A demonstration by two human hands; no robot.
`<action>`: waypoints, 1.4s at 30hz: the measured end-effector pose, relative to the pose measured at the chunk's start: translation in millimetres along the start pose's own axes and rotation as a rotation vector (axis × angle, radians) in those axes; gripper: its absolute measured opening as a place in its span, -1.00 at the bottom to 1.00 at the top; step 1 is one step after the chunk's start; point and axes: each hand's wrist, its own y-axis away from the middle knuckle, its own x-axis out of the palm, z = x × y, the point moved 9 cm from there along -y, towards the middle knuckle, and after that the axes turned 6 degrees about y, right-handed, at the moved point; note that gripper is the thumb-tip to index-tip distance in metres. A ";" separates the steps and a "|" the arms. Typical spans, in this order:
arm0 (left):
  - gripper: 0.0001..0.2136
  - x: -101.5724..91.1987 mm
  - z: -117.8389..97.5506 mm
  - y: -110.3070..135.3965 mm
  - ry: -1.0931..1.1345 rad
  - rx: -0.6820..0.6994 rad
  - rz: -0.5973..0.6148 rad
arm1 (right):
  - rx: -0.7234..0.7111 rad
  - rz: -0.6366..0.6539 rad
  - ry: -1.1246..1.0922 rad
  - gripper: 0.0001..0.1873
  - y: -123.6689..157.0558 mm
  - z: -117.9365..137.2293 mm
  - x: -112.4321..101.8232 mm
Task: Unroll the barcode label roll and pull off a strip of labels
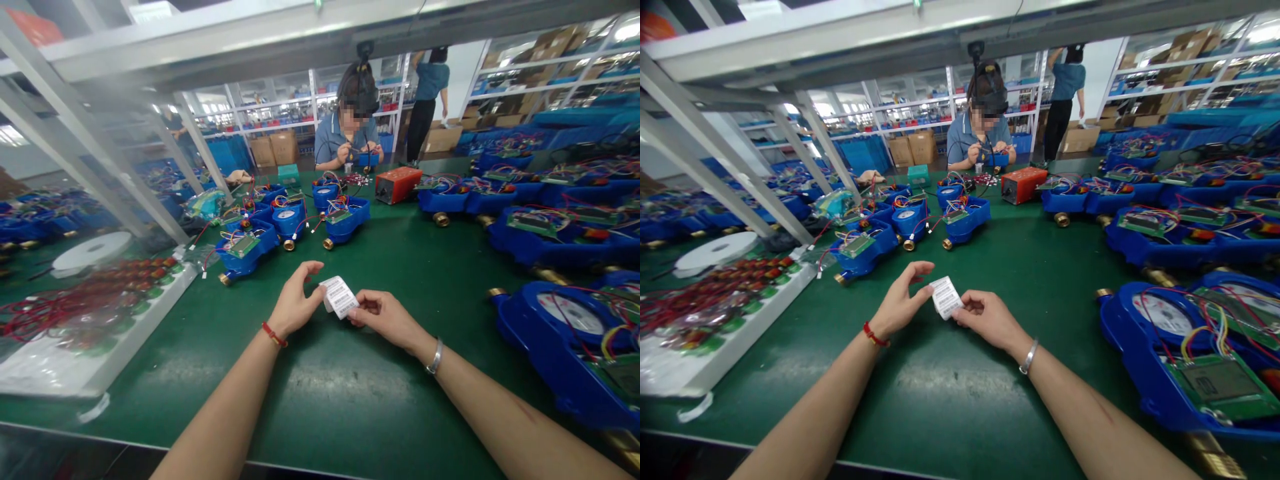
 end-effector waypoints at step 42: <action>-0.73 5.7 14.3 15.1 0.074 -0.375 0.159 | 0.035 -0.191 -0.145 -0.66 -7.1 -8.8 -1.5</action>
